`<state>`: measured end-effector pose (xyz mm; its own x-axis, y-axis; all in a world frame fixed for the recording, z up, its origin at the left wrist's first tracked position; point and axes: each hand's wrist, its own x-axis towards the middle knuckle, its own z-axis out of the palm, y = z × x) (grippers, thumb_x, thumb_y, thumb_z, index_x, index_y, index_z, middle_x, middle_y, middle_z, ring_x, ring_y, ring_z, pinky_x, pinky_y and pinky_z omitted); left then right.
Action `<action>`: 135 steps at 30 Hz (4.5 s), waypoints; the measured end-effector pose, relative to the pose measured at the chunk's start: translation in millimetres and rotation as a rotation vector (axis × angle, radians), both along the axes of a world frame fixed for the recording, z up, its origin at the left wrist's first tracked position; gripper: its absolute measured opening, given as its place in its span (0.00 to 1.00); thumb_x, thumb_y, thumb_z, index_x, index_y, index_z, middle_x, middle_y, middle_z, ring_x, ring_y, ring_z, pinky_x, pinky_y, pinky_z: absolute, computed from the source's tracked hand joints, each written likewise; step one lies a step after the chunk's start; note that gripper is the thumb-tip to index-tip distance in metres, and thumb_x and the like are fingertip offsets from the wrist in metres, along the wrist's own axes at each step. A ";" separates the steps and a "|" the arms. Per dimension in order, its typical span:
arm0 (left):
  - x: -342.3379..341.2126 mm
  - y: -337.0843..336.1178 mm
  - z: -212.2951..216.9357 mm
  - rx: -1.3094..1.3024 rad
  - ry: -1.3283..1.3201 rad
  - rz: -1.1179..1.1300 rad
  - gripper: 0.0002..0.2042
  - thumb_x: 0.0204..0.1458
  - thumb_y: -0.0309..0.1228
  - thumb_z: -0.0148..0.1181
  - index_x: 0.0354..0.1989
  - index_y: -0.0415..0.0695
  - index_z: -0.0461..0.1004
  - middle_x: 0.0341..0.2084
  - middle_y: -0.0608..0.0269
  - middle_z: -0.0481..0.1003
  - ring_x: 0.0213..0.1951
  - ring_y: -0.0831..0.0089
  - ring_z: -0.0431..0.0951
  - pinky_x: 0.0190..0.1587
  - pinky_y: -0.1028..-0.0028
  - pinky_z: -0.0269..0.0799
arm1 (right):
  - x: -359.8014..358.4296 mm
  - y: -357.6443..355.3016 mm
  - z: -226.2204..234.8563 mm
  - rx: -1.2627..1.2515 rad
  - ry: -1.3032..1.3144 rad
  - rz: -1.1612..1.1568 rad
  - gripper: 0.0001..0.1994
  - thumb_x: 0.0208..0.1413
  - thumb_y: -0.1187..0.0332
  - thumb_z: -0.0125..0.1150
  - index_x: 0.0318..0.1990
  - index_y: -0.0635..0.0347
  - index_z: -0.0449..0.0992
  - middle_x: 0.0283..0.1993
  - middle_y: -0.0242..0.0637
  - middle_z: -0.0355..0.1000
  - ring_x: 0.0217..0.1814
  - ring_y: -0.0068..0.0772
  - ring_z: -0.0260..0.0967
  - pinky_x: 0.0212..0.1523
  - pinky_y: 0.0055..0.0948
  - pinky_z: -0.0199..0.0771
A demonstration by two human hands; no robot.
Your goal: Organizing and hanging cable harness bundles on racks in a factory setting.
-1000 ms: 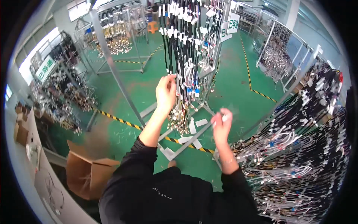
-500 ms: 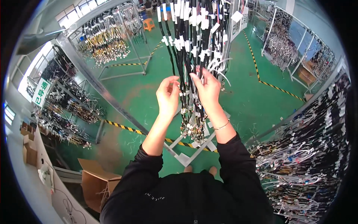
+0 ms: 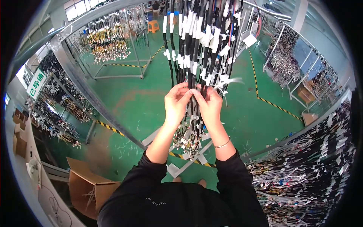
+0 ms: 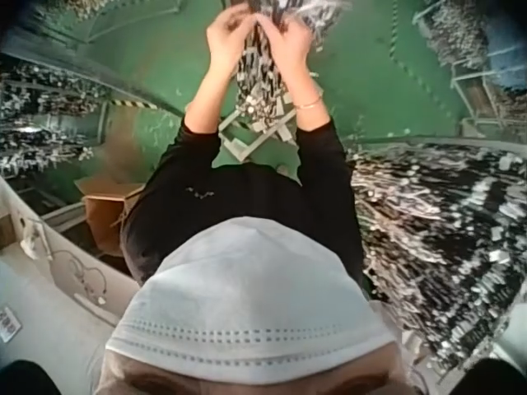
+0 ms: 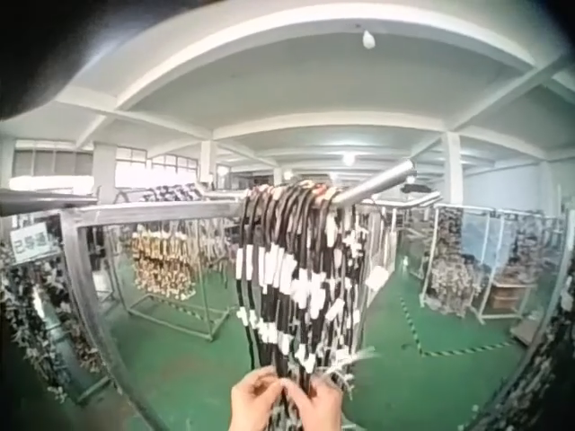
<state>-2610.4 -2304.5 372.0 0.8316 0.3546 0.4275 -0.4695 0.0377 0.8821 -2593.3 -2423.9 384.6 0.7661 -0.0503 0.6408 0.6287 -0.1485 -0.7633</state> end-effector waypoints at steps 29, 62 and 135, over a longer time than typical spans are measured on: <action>-17.2 -16.3 0.8 -0.075 0.060 -0.150 0.11 0.55 0.21 0.57 0.46 0.35 0.77 0.18 0.78 0.68 0.21 0.90 0.62 0.22 0.83 0.57 | 1.4 -6.0 11.9 -0.032 -0.014 0.031 0.09 0.51 0.70 0.67 0.37 0.67 0.78 0.29 0.41 0.74 0.28 0.31 0.73 0.31 0.30 0.70; 32.4 16.1 24.3 0.381 -0.143 0.566 0.12 0.51 0.26 0.64 0.44 0.40 0.76 0.24 0.63 0.67 0.22 0.75 0.67 0.26 0.73 0.67 | 12.1 18.7 17.7 -0.032 0.073 -0.006 0.09 0.46 0.71 0.70 0.33 0.66 0.79 0.27 0.32 0.76 0.27 0.18 0.71 0.30 0.24 0.71; 13.5 3.7 29.4 0.051 -0.093 -0.301 0.19 0.48 0.20 0.66 0.47 0.39 0.66 0.34 0.62 0.76 0.36 0.76 0.77 0.42 0.76 0.73 | 6.5 -22.3 -17.6 -0.363 -0.072 -0.112 0.09 0.57 0.69 0.55 0.39 0.61 0.80 0.31 0.49 0.73 0.29 0.51 0.73 0.33 0.41 0.72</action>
